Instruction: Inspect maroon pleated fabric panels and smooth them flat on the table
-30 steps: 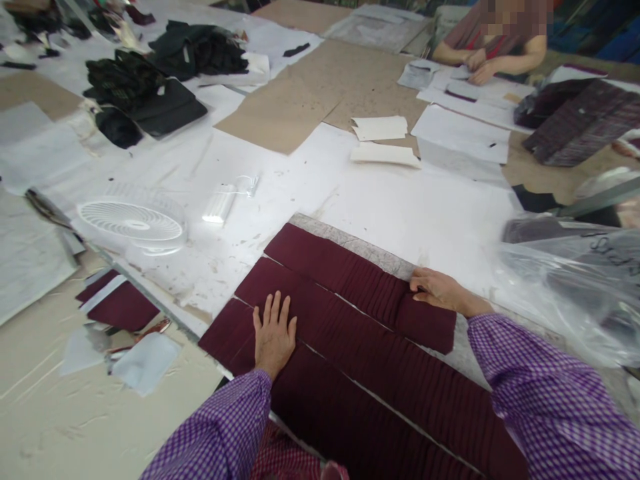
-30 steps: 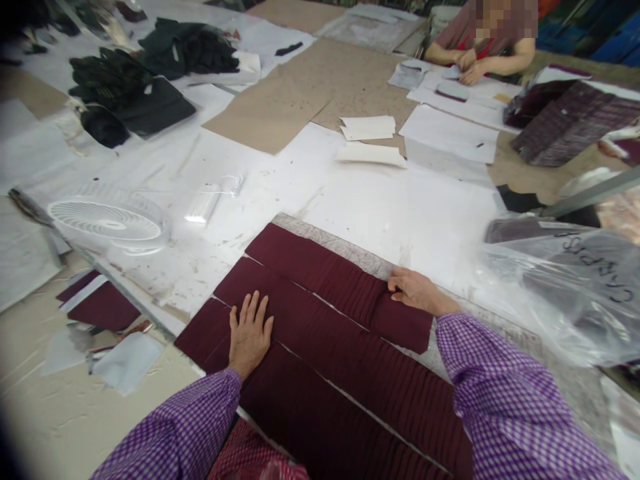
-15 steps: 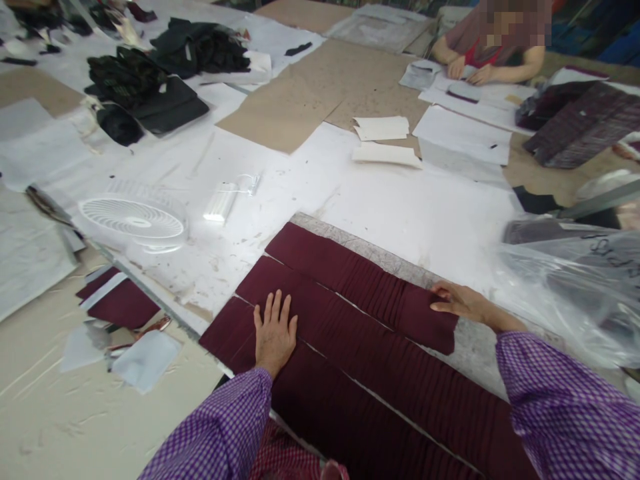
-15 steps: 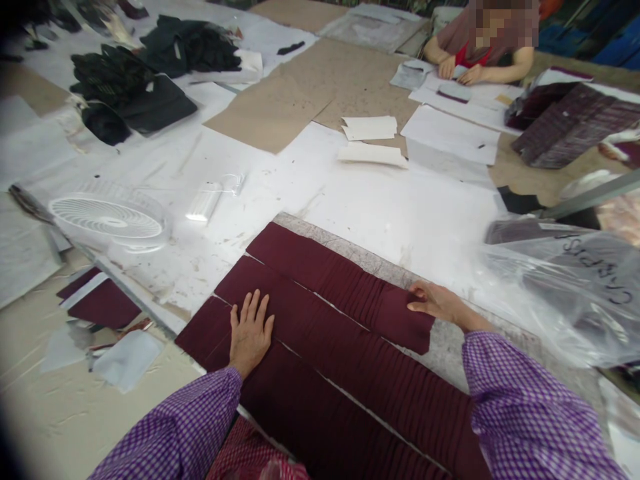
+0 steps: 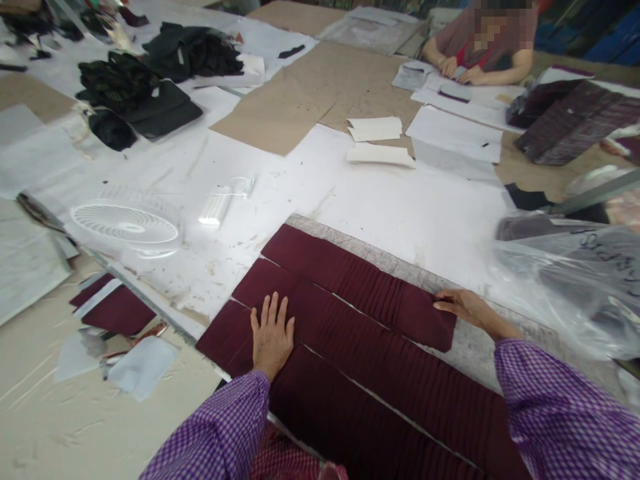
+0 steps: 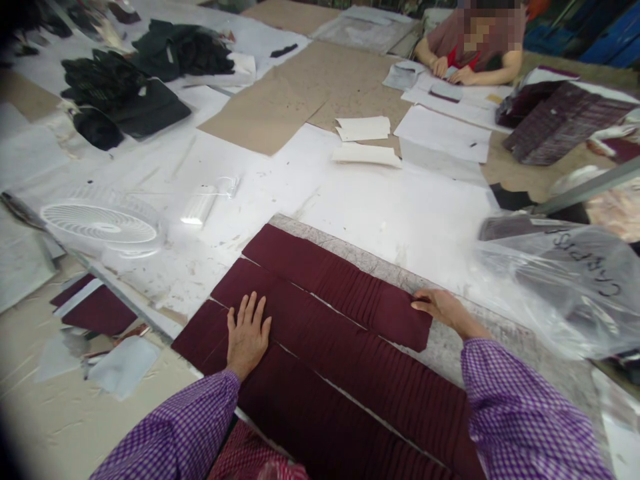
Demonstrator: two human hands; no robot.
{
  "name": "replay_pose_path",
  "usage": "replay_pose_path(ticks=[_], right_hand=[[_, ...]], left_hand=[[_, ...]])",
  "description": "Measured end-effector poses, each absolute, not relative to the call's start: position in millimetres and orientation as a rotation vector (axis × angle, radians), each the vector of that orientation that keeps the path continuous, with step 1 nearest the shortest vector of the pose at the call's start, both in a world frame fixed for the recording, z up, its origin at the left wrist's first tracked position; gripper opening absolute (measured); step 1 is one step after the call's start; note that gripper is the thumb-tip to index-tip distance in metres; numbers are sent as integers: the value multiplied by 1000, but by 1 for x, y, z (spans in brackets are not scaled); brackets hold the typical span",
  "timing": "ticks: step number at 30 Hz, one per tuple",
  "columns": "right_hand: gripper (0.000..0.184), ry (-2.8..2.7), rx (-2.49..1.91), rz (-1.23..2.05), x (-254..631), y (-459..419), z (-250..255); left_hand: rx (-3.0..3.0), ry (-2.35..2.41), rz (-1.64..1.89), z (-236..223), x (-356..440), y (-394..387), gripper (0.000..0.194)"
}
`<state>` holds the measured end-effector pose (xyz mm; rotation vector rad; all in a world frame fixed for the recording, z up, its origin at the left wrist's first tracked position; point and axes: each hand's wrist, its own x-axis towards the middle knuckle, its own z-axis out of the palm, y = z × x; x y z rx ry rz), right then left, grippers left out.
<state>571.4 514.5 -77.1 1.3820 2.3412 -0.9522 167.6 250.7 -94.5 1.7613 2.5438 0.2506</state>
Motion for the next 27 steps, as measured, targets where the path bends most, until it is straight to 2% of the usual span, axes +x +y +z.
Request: replay_pose_path(ticks=[9, 14, 27], right_hand=[[22, 2345, 1316, -856, 570, 515, -77], [19, 2368, 1438, -630, 567, 505, -80], [29, 2616, 1683, -176, 546, 468, -64]], left_hand=[[1759, 2547, 208, -94, 168, 251, 50], [1766, 2551, 191, -93, 169, 251, 50], [1776, 2562, 170, -93, 169, 250, 50]])
